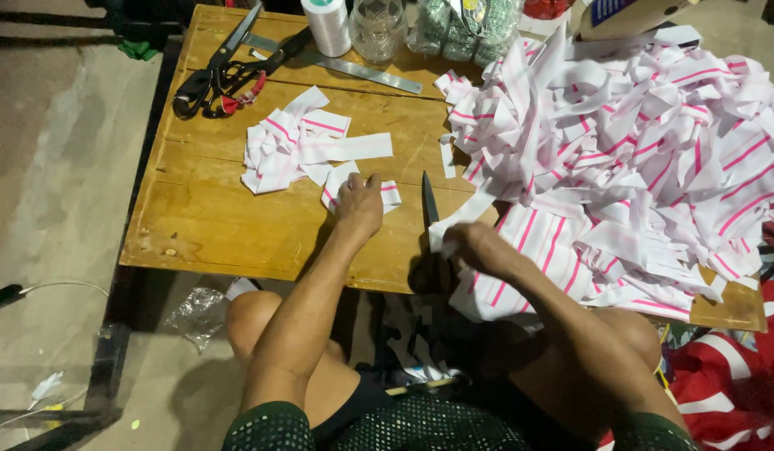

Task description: Cutting fabric strips with scissors and sorting the pieces on a table

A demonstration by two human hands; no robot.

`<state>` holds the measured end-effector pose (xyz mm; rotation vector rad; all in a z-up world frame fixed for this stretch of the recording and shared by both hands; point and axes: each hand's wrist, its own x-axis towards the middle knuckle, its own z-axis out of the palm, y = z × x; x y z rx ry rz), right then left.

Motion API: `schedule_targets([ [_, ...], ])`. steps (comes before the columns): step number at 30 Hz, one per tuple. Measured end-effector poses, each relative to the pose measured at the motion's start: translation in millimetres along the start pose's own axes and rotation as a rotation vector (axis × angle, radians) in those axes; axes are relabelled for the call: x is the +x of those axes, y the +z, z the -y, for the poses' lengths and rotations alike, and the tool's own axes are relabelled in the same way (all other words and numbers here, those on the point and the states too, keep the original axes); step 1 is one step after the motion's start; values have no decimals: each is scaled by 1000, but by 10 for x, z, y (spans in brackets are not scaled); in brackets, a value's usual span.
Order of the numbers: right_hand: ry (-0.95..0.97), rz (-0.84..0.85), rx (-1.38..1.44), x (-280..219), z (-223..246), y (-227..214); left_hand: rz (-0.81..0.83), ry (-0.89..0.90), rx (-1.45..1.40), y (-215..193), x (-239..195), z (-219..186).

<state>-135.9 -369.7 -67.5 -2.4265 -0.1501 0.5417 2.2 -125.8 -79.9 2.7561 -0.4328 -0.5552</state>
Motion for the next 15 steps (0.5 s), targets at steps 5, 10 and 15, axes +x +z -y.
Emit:
schedule_targets([
  [5,83,-273,-585,254,-679,-245,-82,77,-73,-318,-297,-47],
  [10,42,-235,-617,390,-739,188,-104,135,-171,-281,-89,152],
  [15,-243,-206,98,-42,414,25,-466,61,-547,-635,141,220],
])
